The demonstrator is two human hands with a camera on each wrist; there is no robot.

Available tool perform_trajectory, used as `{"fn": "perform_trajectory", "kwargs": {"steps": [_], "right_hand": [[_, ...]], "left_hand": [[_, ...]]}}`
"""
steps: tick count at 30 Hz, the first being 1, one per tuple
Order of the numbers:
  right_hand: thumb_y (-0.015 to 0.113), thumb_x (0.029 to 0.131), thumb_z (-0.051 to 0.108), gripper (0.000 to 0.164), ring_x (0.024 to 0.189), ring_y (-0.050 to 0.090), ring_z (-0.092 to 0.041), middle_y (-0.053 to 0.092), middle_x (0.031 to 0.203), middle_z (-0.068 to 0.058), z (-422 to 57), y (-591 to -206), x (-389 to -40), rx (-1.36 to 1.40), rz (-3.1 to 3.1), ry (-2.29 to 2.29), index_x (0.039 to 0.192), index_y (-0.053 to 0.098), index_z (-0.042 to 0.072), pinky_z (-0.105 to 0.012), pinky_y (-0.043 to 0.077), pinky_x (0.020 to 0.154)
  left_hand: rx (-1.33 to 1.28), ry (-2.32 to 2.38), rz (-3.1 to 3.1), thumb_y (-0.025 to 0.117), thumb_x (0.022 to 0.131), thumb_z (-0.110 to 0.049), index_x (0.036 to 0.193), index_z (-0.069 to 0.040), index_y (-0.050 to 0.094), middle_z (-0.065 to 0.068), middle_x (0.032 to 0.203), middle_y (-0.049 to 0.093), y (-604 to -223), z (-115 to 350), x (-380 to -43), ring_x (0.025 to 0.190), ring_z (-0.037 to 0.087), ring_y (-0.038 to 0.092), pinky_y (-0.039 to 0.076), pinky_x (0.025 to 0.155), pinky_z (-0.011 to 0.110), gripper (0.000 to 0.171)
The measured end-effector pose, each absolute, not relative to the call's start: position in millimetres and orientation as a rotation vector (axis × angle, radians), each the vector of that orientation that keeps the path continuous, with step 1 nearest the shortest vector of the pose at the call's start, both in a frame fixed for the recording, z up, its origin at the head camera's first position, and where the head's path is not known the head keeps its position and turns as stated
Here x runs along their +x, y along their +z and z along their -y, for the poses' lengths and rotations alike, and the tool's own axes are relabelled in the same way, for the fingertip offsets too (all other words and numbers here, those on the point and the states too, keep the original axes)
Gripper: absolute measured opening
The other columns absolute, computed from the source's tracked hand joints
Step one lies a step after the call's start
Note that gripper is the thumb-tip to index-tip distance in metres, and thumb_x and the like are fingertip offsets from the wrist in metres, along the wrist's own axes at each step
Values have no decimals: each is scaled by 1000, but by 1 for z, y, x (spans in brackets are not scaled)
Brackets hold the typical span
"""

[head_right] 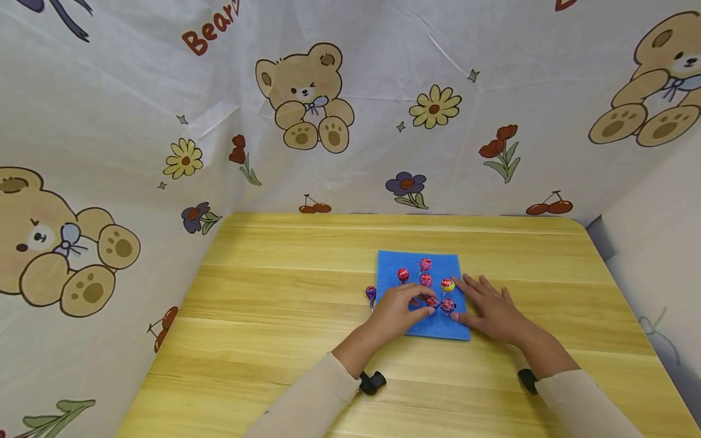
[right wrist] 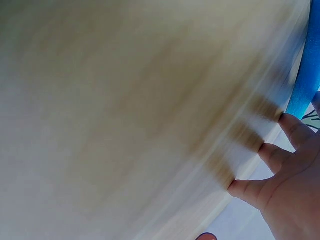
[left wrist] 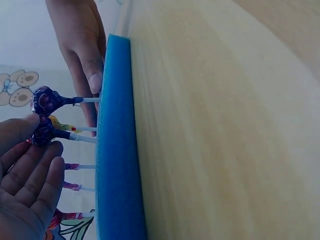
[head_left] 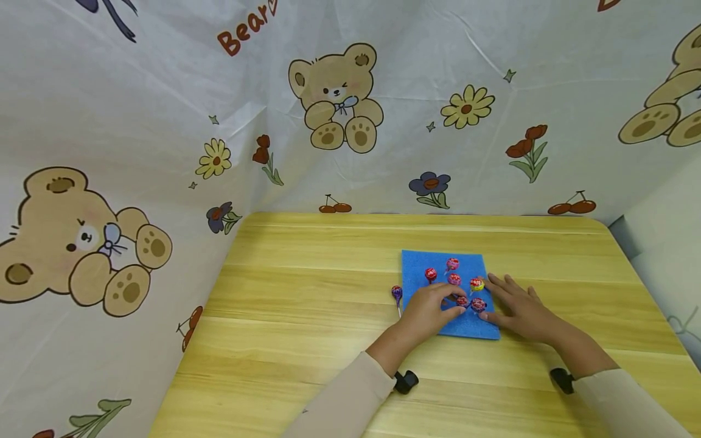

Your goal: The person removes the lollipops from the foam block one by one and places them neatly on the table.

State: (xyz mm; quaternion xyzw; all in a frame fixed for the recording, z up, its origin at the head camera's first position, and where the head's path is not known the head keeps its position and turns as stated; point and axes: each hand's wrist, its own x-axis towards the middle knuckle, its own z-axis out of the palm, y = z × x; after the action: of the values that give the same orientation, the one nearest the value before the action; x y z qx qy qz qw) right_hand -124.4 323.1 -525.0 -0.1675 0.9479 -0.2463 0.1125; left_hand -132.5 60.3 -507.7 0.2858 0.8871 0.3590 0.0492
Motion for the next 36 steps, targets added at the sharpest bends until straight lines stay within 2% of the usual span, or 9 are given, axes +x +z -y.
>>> {"fn": "perform_trajectory", "kwargs": {"steps": [16, 27, 36], "right_hand": [[68, 94, 46, 81, 147, 14, -62, 26, 163, -26, -322, -526, -124, -492, -2777, -734, 160, 31, 18, -87, 5, 105], [68, 94, 47, 81, 147, 12, -62, 25, 164, -26, -322, -525, -124, -478, -2770, -724, 160, 31, 18, -87, 3, 106], [67, 95, 47, 81, 148, 12, -61, 24, 164, -25, -324, -525, -124, -474, -2768, -718, 161, 29, 20, -86, 4, 107]], "left_hand": [[793, 1255, -2637, 65, 99, -36, 127, -25, 68, -12, 126, 69, -501, -54, -131, 110, 2, 67, 54, 90, 15, 31], [788, 1392, -2567, 66, 98, -33, 127, -22, 68, -11, 127, 68, -483, -43, -127, 114, 3, 66, 57, 94, 24, 31], [723, 1476, -2489, 66, 99, -32, 130, -24, 66, -11, 123, 68, -475, -30, -127, 105, 0, 66, 55, 85, 14, 33]]}}
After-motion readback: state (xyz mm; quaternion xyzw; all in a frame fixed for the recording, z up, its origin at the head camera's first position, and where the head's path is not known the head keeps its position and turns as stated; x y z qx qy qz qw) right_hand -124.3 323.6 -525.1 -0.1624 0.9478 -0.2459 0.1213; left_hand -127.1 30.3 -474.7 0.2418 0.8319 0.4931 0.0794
